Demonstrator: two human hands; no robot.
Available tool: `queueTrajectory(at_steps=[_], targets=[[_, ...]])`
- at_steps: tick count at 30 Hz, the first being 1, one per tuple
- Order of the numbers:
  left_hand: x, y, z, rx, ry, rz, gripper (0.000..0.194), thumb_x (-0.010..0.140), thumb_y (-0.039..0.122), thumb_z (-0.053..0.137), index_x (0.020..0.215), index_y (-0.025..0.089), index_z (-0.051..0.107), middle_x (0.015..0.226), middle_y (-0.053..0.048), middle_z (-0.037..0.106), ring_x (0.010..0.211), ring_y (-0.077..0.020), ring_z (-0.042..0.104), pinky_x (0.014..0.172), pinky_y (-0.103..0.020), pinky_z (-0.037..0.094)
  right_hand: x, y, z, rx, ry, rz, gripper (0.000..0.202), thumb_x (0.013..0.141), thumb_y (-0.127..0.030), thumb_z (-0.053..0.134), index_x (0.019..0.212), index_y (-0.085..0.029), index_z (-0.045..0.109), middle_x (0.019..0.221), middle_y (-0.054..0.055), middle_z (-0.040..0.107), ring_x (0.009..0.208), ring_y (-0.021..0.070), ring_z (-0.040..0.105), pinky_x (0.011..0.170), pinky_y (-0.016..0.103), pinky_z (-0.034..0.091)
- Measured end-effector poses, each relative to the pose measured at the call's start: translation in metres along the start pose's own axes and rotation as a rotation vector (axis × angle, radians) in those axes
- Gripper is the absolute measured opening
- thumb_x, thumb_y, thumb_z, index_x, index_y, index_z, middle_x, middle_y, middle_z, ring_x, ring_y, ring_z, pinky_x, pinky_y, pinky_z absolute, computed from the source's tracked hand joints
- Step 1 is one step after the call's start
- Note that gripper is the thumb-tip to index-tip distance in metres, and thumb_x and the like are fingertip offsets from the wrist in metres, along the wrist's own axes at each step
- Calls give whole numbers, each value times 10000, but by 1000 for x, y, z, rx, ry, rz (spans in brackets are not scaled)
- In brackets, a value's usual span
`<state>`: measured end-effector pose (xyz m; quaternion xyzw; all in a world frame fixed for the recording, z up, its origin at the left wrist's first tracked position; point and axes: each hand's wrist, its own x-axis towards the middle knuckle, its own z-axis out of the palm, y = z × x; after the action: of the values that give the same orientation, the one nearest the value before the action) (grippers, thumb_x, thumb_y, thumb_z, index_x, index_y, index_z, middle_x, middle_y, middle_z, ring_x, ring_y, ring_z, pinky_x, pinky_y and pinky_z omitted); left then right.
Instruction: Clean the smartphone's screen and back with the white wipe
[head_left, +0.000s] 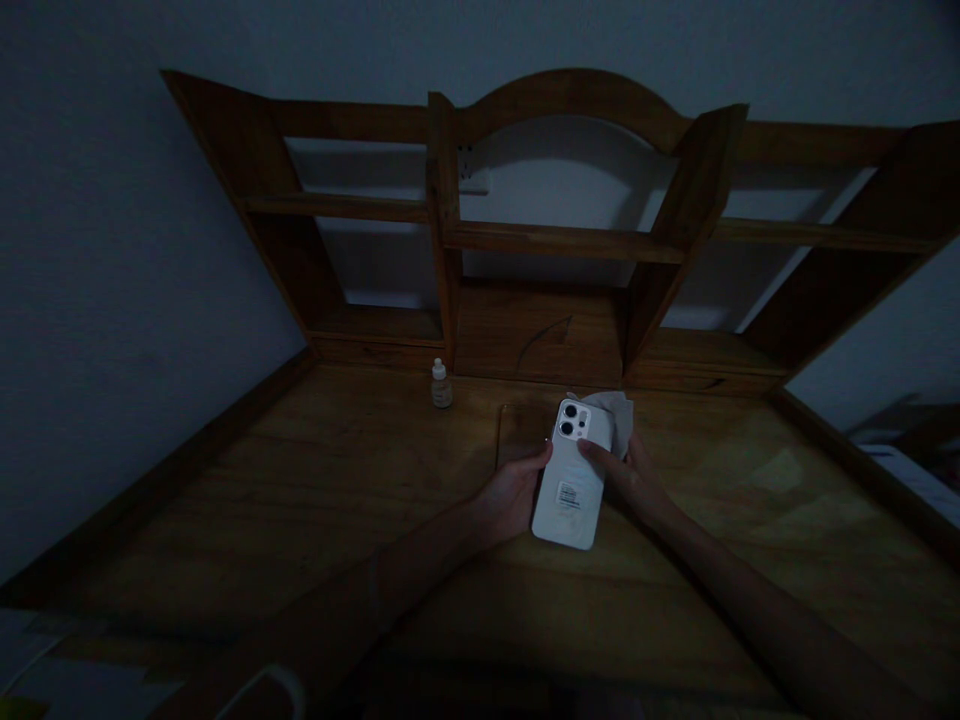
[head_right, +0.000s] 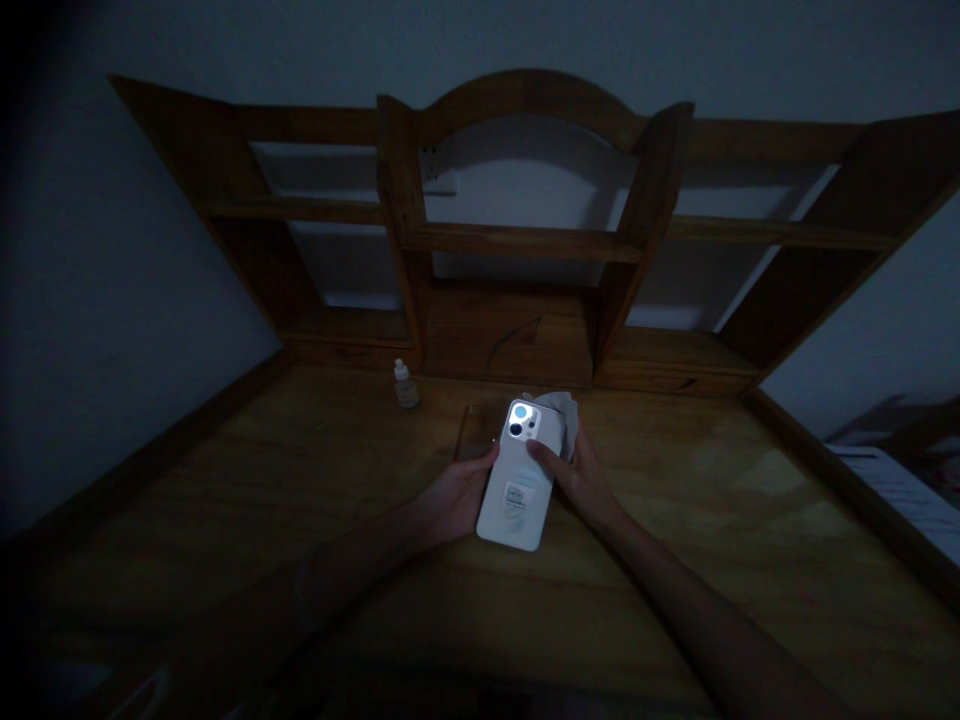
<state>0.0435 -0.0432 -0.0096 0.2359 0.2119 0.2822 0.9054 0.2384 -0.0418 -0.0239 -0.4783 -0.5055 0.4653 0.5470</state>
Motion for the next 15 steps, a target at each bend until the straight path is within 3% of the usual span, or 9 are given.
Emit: queueTrajectory(at_steps=[6, 12, 15], targets=[[0, 0, 0, 6, -26, -4, 529, 975, 469, 558, 1320, 71, 603, 1164, -195, 688, 1157, -323, 627, 1087, -458, 381, 1, 6, -3, 29, 23, 25, 697, 793, -414, 819, 1412, -291, 523, 1187, 90, 727, 1122, 356, 687, 950, 552, 582], [-2, 1, 4, 22, 3, -22, 529, 1035, 452, 396, 1317, 53, 600, 1166, -209, 682, 1175, -330, 615, 1076, -481, 386, 2, 15, -6, 45, 19, 13, 652, 801, -393, 796, 1386, -271, 537, 1143, 80, 739, 1132, 352, 686, 970, 550, 565], [-2, 2, 4, 17, -7, -14, 516, 1016, 461, 450, 1303, 63, 612, 1167, -202, 683, 1169, -334, 617, 1069, -474, 395, 2, 17, -6, 54, 18, 15, 620, 812, -387, 784, 1372, -278, 540, 1174, 74, 735, 1130, 344, 688, 964, 540, 569]])
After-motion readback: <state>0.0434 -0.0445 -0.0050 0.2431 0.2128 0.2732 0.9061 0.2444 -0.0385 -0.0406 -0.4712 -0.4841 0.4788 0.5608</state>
